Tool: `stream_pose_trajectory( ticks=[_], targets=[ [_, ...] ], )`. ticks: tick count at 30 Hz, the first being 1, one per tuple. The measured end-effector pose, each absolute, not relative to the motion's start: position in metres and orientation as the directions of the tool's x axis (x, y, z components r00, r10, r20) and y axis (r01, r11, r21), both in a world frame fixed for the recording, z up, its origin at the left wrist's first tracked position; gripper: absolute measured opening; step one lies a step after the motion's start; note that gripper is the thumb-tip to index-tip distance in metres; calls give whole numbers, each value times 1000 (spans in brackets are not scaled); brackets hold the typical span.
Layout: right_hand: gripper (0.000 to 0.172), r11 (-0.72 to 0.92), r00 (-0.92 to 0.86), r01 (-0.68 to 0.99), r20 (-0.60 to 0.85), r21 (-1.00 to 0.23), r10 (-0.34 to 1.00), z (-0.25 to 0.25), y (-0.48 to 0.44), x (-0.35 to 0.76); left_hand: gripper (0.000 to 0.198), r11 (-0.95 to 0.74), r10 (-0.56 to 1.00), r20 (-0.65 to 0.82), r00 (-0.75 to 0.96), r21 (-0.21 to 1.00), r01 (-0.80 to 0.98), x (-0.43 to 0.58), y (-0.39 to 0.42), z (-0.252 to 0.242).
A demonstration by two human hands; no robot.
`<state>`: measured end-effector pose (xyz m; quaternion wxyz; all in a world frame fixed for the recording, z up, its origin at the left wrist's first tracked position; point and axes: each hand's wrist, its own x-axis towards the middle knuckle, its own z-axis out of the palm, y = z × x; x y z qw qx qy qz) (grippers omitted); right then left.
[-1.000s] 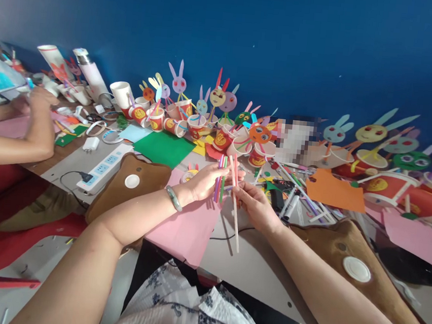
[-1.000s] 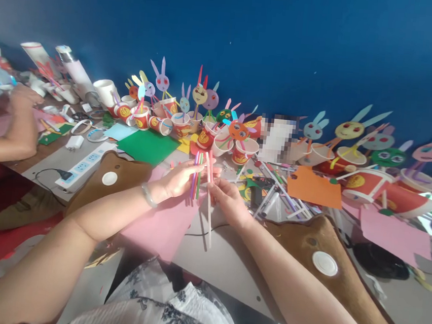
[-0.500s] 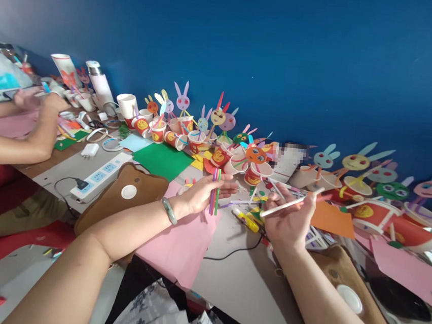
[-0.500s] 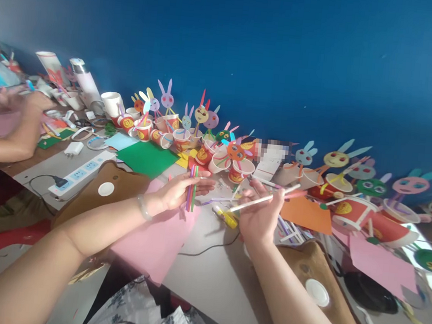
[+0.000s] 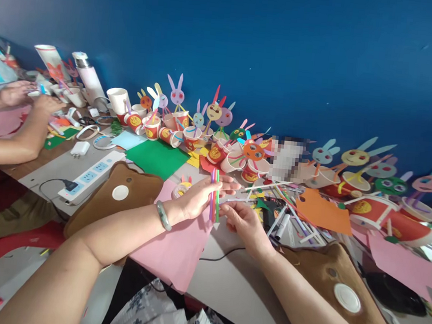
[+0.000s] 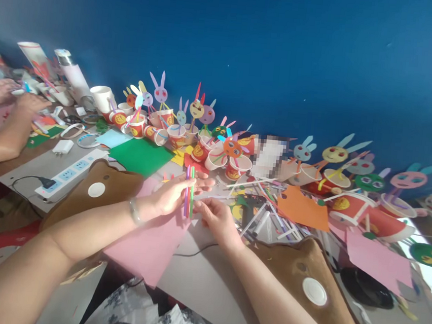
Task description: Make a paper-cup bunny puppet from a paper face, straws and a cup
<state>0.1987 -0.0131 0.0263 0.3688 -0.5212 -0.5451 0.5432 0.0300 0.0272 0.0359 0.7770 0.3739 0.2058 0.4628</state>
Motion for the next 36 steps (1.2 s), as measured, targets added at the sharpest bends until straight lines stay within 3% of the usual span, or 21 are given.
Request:
stream_pose_trajectory(
  ticks=[5,13,19,24,36],
  targets=[
    [47,-125,-388,248,-217,-961,896,29,-24,191,35,273,857,49,514,802,-531,34,21,31],
    [46,-7,-352,205,-80,-979,933,29,-26,191,43,239,842,50,537,858,-454,29,14,46],
    [44,5,-328,207,-64,-978,942,30,-25,192,51,175,892,-15,452,933,-315,23,11,66],
    [44,25,-311,214,-44,-977,949,29,-24,193,50,97,901,37,432,954,-284,22,14,66],
    [50,-1,-359,226,-84,-974,930,21,-21,197,45,214,863,-80,499,952,-218,22,9,69]
  ],
)
